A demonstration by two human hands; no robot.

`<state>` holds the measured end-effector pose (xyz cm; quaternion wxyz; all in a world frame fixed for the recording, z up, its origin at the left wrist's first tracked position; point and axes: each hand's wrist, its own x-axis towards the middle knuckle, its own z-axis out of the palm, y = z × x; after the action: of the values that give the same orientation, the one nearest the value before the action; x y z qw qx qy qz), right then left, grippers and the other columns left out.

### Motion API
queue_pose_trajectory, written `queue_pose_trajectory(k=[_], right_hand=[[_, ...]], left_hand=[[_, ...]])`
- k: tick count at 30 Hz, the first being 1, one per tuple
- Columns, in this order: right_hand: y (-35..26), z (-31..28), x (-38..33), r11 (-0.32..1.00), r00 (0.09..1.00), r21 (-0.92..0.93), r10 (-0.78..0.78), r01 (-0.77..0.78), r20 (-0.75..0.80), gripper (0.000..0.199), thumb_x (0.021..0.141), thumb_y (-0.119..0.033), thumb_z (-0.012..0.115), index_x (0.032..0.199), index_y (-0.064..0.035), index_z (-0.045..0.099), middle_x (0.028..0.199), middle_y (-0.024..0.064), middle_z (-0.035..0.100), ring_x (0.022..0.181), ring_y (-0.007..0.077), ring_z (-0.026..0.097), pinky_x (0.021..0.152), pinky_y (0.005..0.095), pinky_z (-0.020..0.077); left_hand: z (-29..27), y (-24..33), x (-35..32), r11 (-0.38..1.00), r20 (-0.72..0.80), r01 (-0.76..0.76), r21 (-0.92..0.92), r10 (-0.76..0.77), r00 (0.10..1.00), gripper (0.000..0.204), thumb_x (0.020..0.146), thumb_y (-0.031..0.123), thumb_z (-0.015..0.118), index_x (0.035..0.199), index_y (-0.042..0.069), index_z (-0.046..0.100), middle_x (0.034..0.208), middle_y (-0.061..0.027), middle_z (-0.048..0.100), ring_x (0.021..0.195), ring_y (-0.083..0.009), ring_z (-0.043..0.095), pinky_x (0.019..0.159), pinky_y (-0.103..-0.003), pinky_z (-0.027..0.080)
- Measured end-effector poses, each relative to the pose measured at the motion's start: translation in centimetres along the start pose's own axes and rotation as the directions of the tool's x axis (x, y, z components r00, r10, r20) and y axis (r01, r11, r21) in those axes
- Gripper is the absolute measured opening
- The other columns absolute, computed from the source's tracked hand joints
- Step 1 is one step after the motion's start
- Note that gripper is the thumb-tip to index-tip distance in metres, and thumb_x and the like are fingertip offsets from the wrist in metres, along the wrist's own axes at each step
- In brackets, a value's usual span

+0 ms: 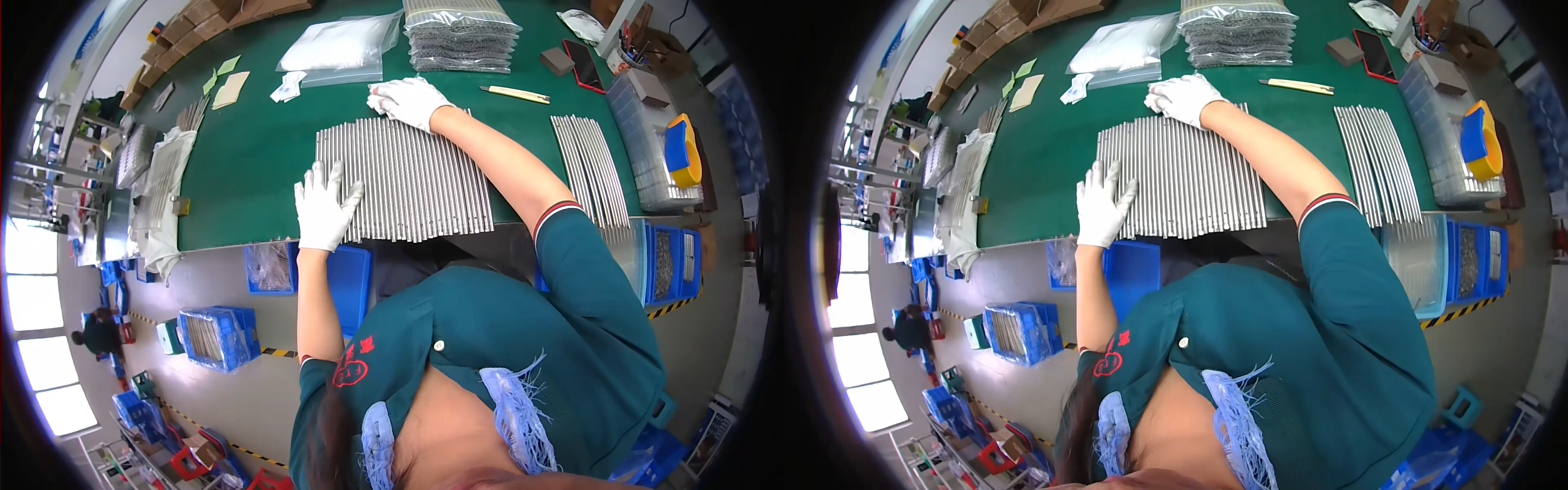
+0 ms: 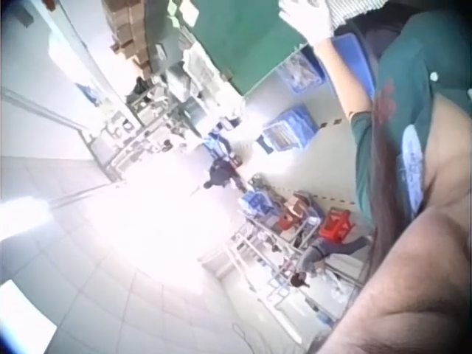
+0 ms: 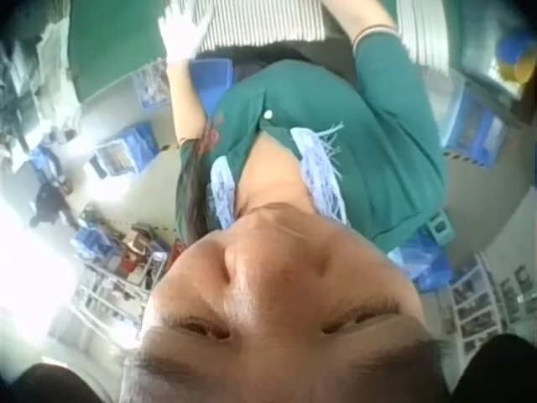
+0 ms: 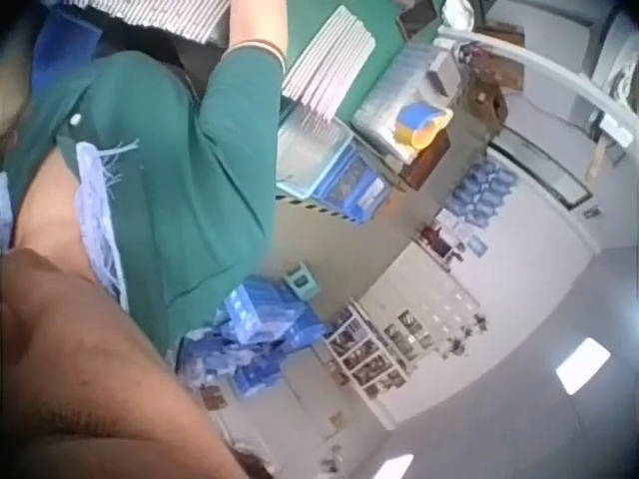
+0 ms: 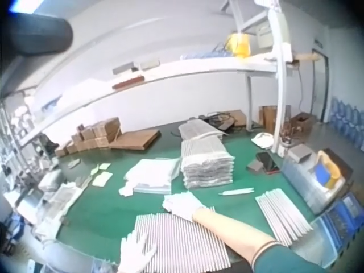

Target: Packing and cleaning metal rods using an air gun at a factory workbench.

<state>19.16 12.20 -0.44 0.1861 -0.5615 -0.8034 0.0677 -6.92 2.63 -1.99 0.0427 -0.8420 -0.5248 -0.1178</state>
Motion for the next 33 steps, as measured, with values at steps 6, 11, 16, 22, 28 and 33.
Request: queue_pose_trajectory(k=[6,11,16,22,28,33], right_hand=[[2.9,-4.8,0.7,0.944,0.913,-0.293,-0.248,0.153,-0.324,0.034,0.088,-0.028,0.052,0.114,-0.0087,0.061,0.121,0.0092,0.058,0.111,0.0254,0.055,0.095,0.0354,0.0448],[4.4,-7.9,-5.9,0.941,0.904,-0.332,-0.197,0.065,-0.379,0.047,0.086,-0.033,0.057,0.127,-0.0114,0.053,0.135,0.0098,0.049,0.127,0.0275,0.044,0.106,0.0369,0.0342],[9.3,-11.5,-19.9,0.880,0.987,-0.453,0.087,-0.140,-0.135,0.061,0.084,-0.043,0.055,0.136,-0.0118,0.046,0.144,0.0148,0.039,0.133,0.0349,0.033,0.112,0.0460,0.0213],[11.8,-10.9,-29.3,0.777,0.911,-0.514,0.412,-0.363,-0.020,0.065,0.087,-0.053,0.048,0.141,-0.0186,0.040,0.146,0.0129,0.036,0.134,0.0347,0.031,0.110,0.0464,0.0247],[4.1,-7.1,-24.1,0.803,0.922,-0.494,0.388,-0.335,0.004,0.065,0.089,-0.051,0.045,0.141,-0.0121,0.039,0.146,0.0141,0.035,0.137,0.0327,0.028,0.111,0.0510,0.0161],[-2.5,-3.6,-18.9,0.964,0.955,-0.069,0.241,-0.256,-0.171,0.072,0.090,-0.044,0.048,0.142,0.0013,0.029,0.145,0.0237,0.033,0.135,0.0383,0.030,0.113,0.0462,0.0184]], left_hand=[[0.2,0.0,0.0,1.000,0.017,0.005,-0.018,-0.005,1.000,0.065,0.090,0.057,0.044,0.137,0.012,0.046,0.141,-0.0254,0.039,0.130,-0.0401,0.037,0.109,-0.052,0.022],[0.5,-0.2,0.1,1.000,0.011,0.005,-0.002,-0.005,1.000,0.064,0.091,0.057,0.043,0.137,0.013,0.046,0.141,-0.0243,0.040,0.130,-0.0395,0.038,0.109,-0.052,0.023],[-0.5,0.0,0.3,1.000,0.073,0.017,0.015,-0.018,0.997,0.066,0.091,0.058,0.041,0.139,0.013,0.043,0.142,-0.0241,0.038,0.132,-0.0394,0.036,0.110,-0.051,0.023],[-0.7,-0.2,1.9,0.982,-0.114,-0.184,0.043,0.188,0.976,0.059,0.088,0.053,0.051,0.132,0.013,0.050,0.137,-0.0232,0.045,0.126,-0.0434,0.041,0.104,-0.053,0.029],[-0.4,0.0,2.2,0.979,0.037,-0.196,0.053,0.194,0.980,0.058,0.092,0.053,0.044,0.135,0.015,0.046,0.139,-0.0194,0.044,0.127,-0.0392,0.041,0.106,-0.050,0.028],[-0.1,0.1,2.2,0.972,-0.028,-0.228,0.057,0.230,0.973,0.056,0.091,0.052,0.045,0.134,0.015,0.048,0.136,-0.0194,0.046,0.125,-0.0383,0.043,0.104,-0.048,0.031]])
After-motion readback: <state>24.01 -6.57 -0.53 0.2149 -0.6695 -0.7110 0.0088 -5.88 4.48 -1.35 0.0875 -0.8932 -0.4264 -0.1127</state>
